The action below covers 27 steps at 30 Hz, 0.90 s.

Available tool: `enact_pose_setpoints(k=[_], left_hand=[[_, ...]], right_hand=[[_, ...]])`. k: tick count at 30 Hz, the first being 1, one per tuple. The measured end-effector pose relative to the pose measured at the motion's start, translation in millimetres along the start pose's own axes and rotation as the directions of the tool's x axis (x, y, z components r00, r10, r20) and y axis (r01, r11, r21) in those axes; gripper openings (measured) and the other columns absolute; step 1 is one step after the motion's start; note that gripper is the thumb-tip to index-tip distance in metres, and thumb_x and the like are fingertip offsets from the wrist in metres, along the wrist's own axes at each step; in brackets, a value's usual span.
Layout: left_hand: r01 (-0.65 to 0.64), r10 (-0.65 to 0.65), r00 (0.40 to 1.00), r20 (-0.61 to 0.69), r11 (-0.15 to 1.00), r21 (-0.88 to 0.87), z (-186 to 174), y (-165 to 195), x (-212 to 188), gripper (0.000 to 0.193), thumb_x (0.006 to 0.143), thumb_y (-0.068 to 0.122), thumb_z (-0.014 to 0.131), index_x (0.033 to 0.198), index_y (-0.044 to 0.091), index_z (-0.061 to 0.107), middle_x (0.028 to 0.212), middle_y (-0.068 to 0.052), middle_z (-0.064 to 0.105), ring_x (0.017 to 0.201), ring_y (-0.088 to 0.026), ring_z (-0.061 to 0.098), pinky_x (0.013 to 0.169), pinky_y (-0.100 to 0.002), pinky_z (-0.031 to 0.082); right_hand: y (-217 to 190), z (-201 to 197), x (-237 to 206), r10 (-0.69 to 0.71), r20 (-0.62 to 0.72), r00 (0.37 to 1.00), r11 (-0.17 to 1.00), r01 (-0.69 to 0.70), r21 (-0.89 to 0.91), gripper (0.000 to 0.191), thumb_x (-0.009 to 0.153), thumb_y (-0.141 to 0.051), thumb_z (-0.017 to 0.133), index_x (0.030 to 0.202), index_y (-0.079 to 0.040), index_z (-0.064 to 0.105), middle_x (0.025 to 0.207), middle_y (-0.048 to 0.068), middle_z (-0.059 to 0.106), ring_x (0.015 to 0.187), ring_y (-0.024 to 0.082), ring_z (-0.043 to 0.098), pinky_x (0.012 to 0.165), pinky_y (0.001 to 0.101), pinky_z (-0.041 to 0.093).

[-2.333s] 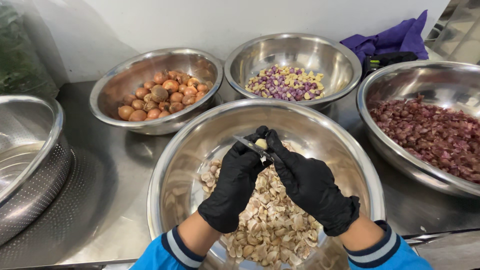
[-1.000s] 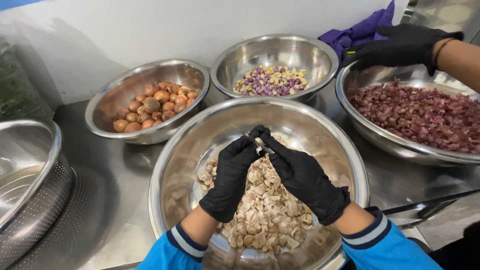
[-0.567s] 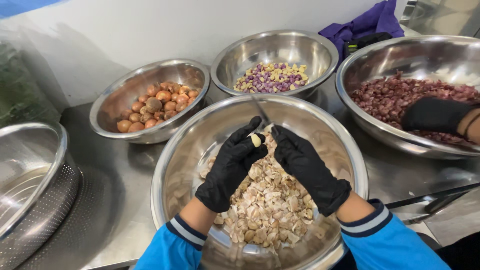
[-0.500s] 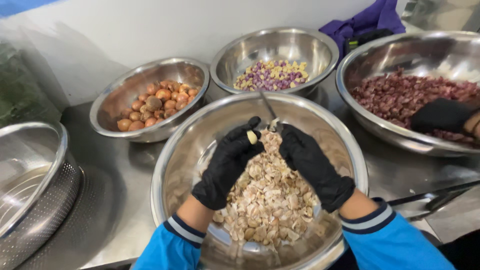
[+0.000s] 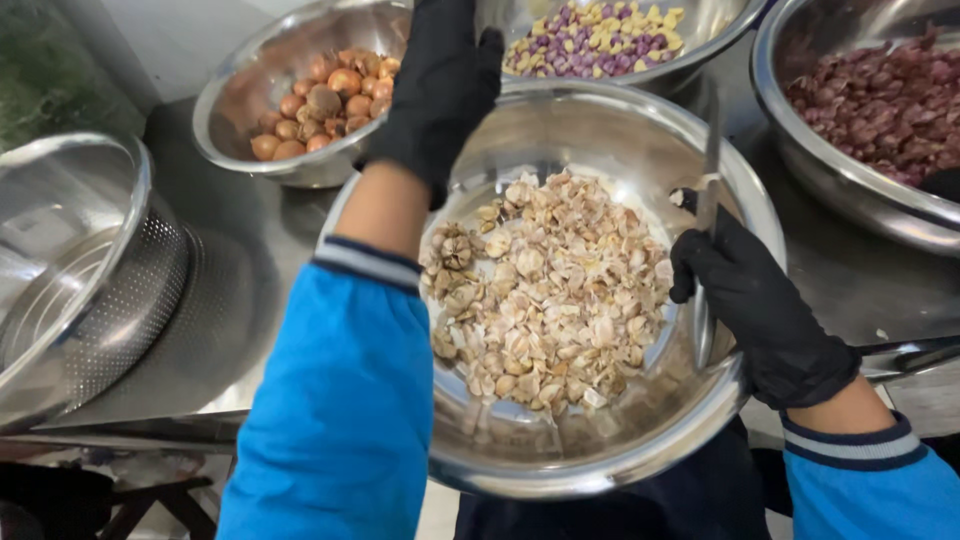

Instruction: The person peels garlic cloves one by one using a small knife over a stainless steel bowl. They hold each clove, trim the ends, and remove the skin, dropping the peeled cloves and skins into the same bowl. Other bowls containing shallots and shallot skins are visible nearby.

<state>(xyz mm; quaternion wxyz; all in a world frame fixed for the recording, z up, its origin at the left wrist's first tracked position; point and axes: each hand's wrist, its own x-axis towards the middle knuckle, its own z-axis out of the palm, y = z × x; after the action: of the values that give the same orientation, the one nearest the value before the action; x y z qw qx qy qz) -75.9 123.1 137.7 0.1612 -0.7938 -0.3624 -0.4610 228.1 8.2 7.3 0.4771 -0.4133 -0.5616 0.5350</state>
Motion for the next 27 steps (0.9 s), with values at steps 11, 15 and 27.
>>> enact_pose_setpoints(k=[11,15,27], left_hand=[[0.253,-0.397,0.554,0.732,0.918,0.306,19.0,-23.7,-165.8,0.038,0.076,0.019,0.068,0.114,0.013,0.072,0.112,-0.014,0.072,0.108,-0.035,0.066,0.089,-0.051,0.053],[0.144,-0.439,0.422,0.793,0.896,0.42,38.0,-30.3,-182.7,0.05,0.083,0.018,0.066,0.133,0.013,0.064,0.119,-0.015,0.071,0.114,-0.036,0.066,0.095,-0.052,0.053],[0.573,-0.413,0.817,0.402,0.657,-0.49,3.9,26.1,-100.5,0.049,0.085,0.015,0.084,0.131,0.011,0.067,0.125,-0.008,0.073,0.118,-0.021,0.067,0.101,-0.032,0.054]], right_hand=[[19.8,0.9,-12.5,-0.051,-0.088,0.995,0.994,0.042,-0.102,0.05,0.105,-0.009,0.046,0.154,0.0,0.041,0.081,0.005,0.053,0.067,0.014,0.055,0.067,0.0309,0.05],[18.8,-0.6,-12.9,-0.055,-0.093,0.994,0.995,0.047,-0.09,0.05,0.104,-0.009,0.047,0.153,0.0,0.042,0.082,0.004,0.053,0.066,0.013,0.055,0.067,0.03,0.051],[-29.0,22.8,21.1,0.05,0.137,0.989,0.997,-0.056,0.045,0.033,0.109,-0.012,0.053,0.141,-0.003,0.056,0.082,-0.002,0.054,0.071,0.007,0.05,0.059,0.0237,0.042]])
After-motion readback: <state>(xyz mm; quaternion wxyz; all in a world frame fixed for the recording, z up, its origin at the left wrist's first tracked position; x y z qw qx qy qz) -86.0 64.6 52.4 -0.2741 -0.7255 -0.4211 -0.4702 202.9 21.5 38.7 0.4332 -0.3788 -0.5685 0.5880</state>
